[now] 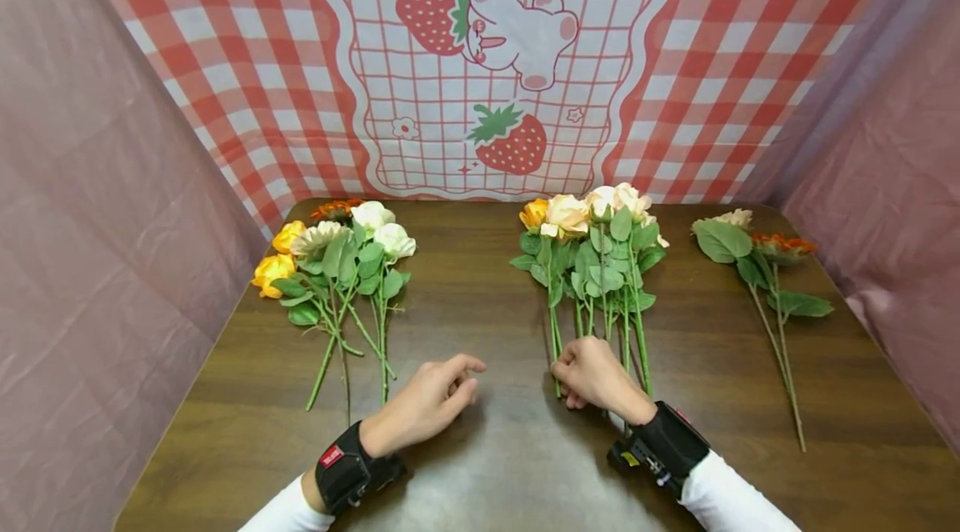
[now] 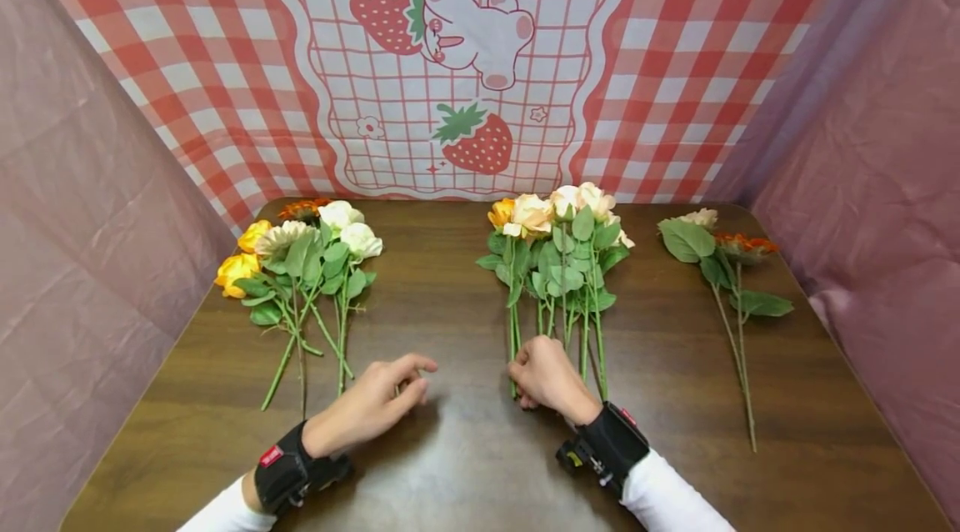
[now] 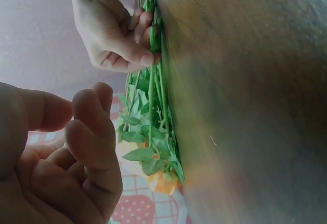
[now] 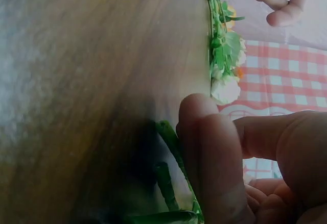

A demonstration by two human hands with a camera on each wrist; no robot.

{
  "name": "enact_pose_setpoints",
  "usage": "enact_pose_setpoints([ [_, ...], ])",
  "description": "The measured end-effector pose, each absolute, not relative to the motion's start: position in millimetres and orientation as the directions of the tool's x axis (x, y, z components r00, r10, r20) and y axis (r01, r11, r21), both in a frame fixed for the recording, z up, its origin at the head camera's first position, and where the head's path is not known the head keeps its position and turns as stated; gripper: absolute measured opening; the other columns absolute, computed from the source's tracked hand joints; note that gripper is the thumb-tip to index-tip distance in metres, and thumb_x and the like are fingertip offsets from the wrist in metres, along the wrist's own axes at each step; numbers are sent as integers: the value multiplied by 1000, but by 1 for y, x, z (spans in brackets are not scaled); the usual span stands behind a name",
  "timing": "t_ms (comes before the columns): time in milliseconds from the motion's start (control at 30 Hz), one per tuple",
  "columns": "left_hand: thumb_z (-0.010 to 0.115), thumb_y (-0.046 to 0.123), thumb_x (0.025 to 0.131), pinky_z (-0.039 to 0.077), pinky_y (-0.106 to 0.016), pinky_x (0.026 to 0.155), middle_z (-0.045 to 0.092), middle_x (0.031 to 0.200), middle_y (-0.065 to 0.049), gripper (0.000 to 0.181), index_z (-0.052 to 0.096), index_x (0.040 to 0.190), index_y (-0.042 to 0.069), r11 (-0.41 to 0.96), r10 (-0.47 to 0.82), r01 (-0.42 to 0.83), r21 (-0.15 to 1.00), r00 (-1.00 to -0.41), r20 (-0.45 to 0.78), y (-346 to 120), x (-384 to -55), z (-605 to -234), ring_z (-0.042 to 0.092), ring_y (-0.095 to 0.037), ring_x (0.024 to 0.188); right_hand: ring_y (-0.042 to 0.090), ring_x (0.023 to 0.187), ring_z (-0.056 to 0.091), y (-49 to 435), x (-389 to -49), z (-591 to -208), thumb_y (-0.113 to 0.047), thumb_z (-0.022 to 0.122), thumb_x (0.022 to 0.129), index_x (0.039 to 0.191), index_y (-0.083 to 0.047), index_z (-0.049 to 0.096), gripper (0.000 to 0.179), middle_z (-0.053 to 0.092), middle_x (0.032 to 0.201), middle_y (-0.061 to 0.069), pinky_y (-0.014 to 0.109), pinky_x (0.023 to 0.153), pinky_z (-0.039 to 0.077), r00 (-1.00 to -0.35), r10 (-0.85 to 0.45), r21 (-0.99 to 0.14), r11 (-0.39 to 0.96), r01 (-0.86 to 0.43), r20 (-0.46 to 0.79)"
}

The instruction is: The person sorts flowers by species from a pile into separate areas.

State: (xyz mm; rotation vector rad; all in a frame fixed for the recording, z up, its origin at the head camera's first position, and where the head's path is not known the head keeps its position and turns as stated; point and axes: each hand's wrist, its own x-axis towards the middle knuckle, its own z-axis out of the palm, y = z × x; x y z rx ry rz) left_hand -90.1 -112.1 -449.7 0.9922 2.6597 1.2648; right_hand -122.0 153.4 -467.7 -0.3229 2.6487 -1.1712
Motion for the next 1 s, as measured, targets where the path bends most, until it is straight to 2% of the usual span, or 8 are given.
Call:
enact_pose_setpoints([
  [367,51,11,92,46,-21,52,63,72,5,21,57,111,4,486,570,526,698,-796,203,-116,-89,-450,52,-2,59,14,32,52,153,-125,-464,-11,56,86,55,-10,62,32,57,42,2,29,32,47,-938,-307,-706,700,-108,-161],
  [600,51,8,91,46,-23,52,64,70,5,19,61,107,5,562,520,497,661,-834,185,-127,-93,-447,51,-1,58,9,31,48,152,-117,-460,-12,56,86,65,-14,63,23,54,42,-2,28,34,44,-940,-337,-681,701,-211,-55],
  [700,52,9,90,45,-24,48,63,70,5,18,63,104,5,629,454,457,629,-873,180,-135,-97,-445,50,-1,54,8,32,47,151,-113,-458,-14,56,87,71,-14,64,18,52,44,-5,26,35,41,-929,-370,-686,680,-259,-15],
  [800,53,12,90,45,-27,46,65,72,2,17,65,100,6,735,333,384,559,-922,196,-150,-104,-443,51,-5,54,7,34,46,150,-108,-457,-15,56,89,80,-13,66,14,51,47,-7,23,35,39,-913,-408,-700,654,-287,-7],
  [900,54,17,90,46,-35,44,66,72,-7,15,62,95,6,841,187,267,471,-959,212,-172,-114,-442,54,-15,53,7,37,45,149,-105,-456,-16,56,90,84,-12,67,13,51,49,-8,22,36,37,-901,-434,-705,640,-305,-4],
  [1000,54,18,89,46,-45,39,64,66,-20,17,55,88,2,923,60,140,359,-972,226,-199,-124,-444,56,-30,50,7,37,46,150,-103,-455,-16,56,90,85,-13,67,12,53,50,-7,22,36,37,-897,-441,-716,628,-305,-5],
])
